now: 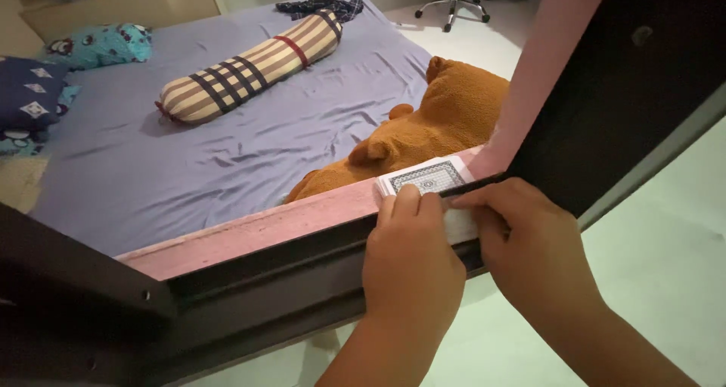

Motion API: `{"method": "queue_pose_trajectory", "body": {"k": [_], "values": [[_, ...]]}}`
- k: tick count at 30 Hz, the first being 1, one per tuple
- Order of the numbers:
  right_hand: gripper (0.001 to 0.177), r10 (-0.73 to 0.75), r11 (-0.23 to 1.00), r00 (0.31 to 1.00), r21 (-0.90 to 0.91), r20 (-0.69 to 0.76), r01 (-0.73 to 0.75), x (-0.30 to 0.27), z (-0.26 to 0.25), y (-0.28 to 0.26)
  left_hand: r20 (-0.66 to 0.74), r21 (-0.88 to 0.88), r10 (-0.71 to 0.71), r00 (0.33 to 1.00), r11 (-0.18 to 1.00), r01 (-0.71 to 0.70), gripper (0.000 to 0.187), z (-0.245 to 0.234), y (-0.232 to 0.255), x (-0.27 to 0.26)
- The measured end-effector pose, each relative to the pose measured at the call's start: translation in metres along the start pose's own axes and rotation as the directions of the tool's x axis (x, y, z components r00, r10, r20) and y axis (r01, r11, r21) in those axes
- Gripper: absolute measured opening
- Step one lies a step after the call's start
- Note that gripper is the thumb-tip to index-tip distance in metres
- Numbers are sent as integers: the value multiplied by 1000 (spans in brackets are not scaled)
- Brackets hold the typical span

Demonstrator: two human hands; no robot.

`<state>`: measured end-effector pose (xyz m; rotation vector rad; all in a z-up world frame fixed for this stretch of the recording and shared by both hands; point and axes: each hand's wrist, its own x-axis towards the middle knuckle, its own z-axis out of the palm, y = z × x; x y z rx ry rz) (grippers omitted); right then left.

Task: The person wipes a floral-patterned window and its frame with a white cloth, then cleans the windowsill. The camera is head-mounted and shows the hands and window throughout.

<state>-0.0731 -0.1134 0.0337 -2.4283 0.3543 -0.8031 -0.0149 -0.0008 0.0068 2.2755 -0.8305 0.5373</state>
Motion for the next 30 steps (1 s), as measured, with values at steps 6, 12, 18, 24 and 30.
{"method": "queue_pose_trajectory", "body": {"k": [6,12,18,24,30], "values": [[24,21,1000,1000,-17,9,-21,-1,7,-4,1,-82,8,1000,997,-7,26,-12,-7,-3],[21,88,995,995,-61,44,-85,-10,23,-30,64,-80,-47,997,995,52,21,-39,-25,-10],[21,19,1000,997,-26,77,-17,-27,53,-78,111,-74,-173,979,980,182,28,-84,-61,-31],[17,-27,998,994,-59,107,34,-42,84,-123,1,-59,-150,989,987,150,23,-121,-102,-52],[18,-167,985,985,-41,36,168,-52,99,-149,90,-14,-289,953,957,291,24,-145,-114,-63]]}}
